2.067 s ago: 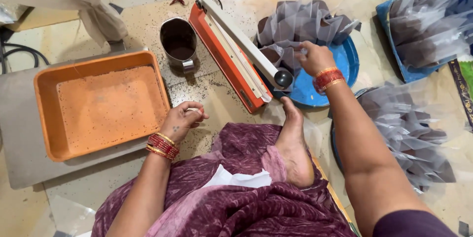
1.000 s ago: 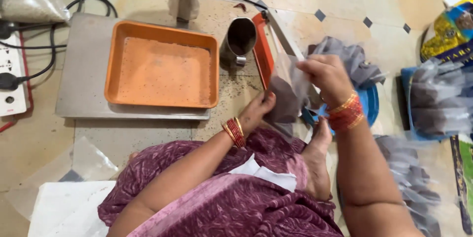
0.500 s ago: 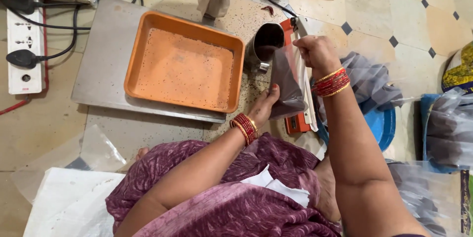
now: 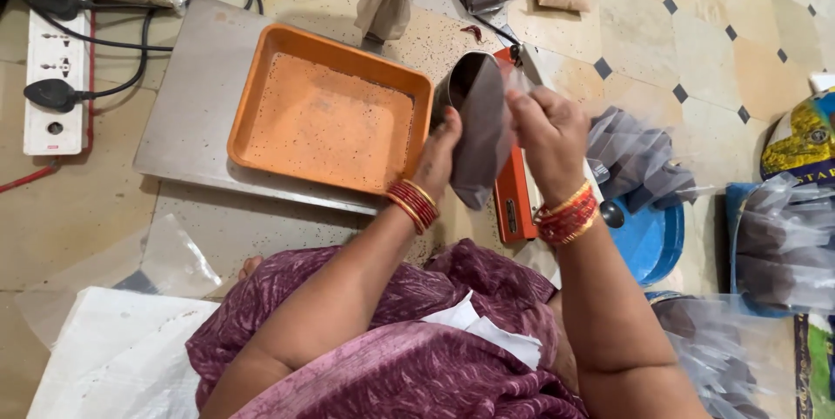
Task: Filling small plastic bags with dark powder using a scoop and then sealing them with a heat sealer.
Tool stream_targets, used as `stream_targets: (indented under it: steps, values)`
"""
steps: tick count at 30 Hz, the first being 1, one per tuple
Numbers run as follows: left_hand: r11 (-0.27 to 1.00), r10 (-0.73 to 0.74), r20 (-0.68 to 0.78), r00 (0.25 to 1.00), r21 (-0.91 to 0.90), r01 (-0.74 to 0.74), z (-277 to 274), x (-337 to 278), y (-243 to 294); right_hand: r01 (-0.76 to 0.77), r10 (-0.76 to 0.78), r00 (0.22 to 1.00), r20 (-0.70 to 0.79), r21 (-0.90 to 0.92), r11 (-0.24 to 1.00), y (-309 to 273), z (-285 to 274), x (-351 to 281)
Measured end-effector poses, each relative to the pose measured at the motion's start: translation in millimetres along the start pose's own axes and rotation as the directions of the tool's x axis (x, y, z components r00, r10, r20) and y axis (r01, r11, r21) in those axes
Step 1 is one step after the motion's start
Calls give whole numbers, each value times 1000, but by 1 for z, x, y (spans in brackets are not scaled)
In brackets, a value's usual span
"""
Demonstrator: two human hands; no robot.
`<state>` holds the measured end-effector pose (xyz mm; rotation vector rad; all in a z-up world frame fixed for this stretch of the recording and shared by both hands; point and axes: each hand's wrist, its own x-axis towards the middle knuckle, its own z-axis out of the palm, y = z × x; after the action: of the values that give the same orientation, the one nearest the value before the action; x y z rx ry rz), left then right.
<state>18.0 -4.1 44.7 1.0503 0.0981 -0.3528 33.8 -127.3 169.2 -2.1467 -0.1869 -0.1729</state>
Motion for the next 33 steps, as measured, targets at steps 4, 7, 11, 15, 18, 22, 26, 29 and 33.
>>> stream_targets:
  steps: [4,7,11,15,18,22,26,29,33]
  values:
    - [981,-79,-70,994,-182,65,-25,-21,51,139,-137,990,-38,67,988,23,39,15]
    - [996,-16,-279,960,-90,-10,-66,14,21,193,-196,977,-83,-44,980,54,78,12]
    - [949,-255,-433,864,61,311,-57,-17,69,113,-117,993,14,-395,911,114,120,-23]
    - [946,-173,-484,858,162,282,-63,8,35,294,-293,954,67,-407,865,95,110,-60]
    - [992,-73,-480,874,-127,13,-68,26,19,296,-295,954,53,-334,895,87,92,-71]
    - [994,-58,-503,862,-108,3,-68,21,23,230,-207,972,113,-255,939,95,74,-98]
    - [991,-7,-506,862,-118,-62,-71,26,14,3,34,977,209,-175,985,87,63,-119]
    - [992,-65,-474,878,-122,7,-64,16,24,-343,334,897,288,-21,939,67,54,-117]
    - [993,20,-461,887,-98,-73,-71,37,1,-640,547,745,381,178,748,69,48,-93]
